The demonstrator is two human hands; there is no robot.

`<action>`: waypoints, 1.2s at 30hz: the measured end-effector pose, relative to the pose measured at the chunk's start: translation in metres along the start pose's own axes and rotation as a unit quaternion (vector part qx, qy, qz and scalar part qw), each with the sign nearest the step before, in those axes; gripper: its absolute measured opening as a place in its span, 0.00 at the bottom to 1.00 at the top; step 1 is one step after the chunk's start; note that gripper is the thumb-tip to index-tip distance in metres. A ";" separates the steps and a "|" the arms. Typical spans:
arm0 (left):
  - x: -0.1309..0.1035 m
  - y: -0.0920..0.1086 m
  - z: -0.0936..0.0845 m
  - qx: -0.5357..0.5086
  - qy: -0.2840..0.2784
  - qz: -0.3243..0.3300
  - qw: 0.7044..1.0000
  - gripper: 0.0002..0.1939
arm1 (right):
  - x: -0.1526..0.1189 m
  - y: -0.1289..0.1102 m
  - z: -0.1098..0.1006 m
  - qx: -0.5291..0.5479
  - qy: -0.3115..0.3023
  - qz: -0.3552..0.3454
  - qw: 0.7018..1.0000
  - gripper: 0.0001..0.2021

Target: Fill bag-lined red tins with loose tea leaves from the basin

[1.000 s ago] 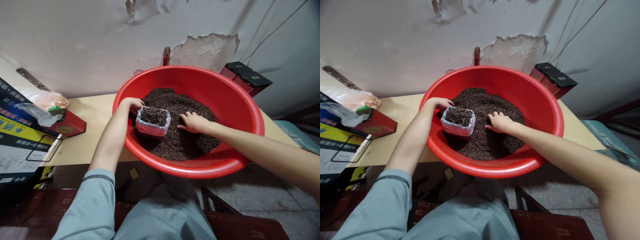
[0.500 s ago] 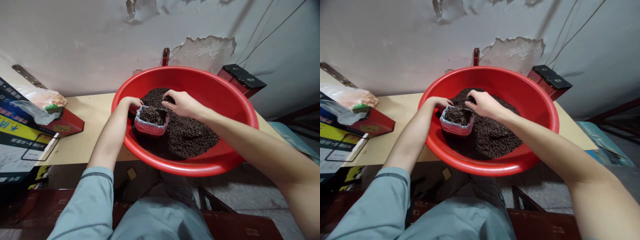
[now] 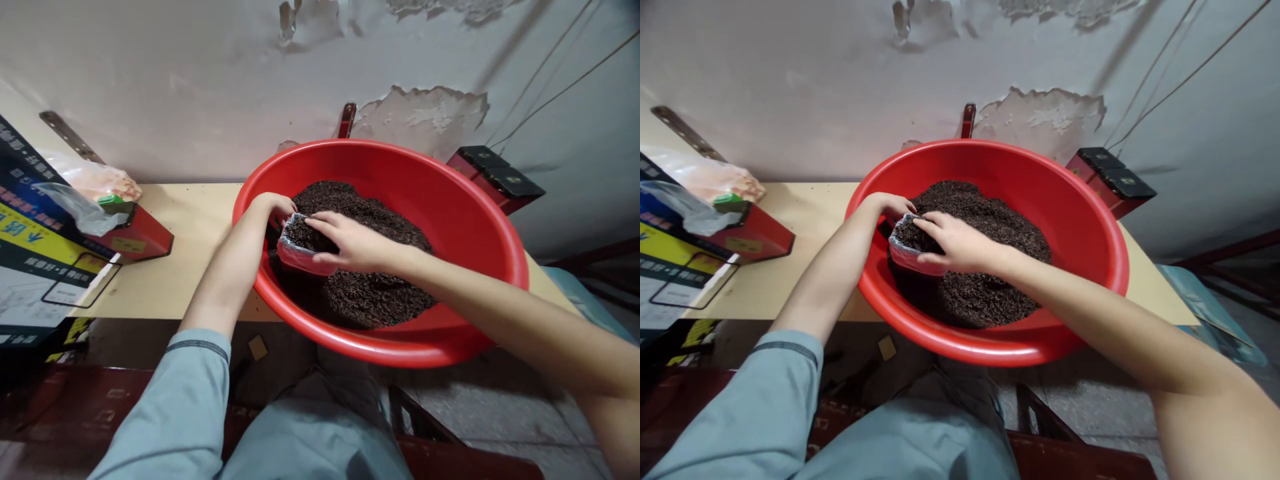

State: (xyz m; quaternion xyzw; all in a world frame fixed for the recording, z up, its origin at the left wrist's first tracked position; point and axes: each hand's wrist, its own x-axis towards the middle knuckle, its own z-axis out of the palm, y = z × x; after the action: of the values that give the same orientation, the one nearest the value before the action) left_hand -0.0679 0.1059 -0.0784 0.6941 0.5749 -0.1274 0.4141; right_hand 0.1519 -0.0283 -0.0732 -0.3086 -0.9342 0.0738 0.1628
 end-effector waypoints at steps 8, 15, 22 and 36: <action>-0.006 0.005 0.002 0.033 -0.001 -0.014 0.999 0.38 | 0.009 0.002 0.020 -0.023 -0.060 -0.046 0.997 0.43; -0.007 0.005 0.001 0.023 0.003 -0.014 1.000 0.40 | -0.003 -0.003 0.021 -0.057 -0.044 -0.065 0.995 0.47; -0.010 0.007 -0.001 0.071 0.005 -0.013 0.997 0.36 | 0.015 0.001 0.022 -0.022 -0.073 -0.159 0.984 0.46; -0.007 0.008 0.000 0.045 -0.009 -0.014 0.999 0.36 | 0.012 0.011 0.010 0.068 -0.093 -0.096 0.989 0.46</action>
State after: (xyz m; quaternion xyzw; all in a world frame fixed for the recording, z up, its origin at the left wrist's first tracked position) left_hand -0.0634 0.1012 -0.0700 0.7030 0.5743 -0.1651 0.3856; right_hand 0.1456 -0.0127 -0.0822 -0.1978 -0.9633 0.1500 0.1025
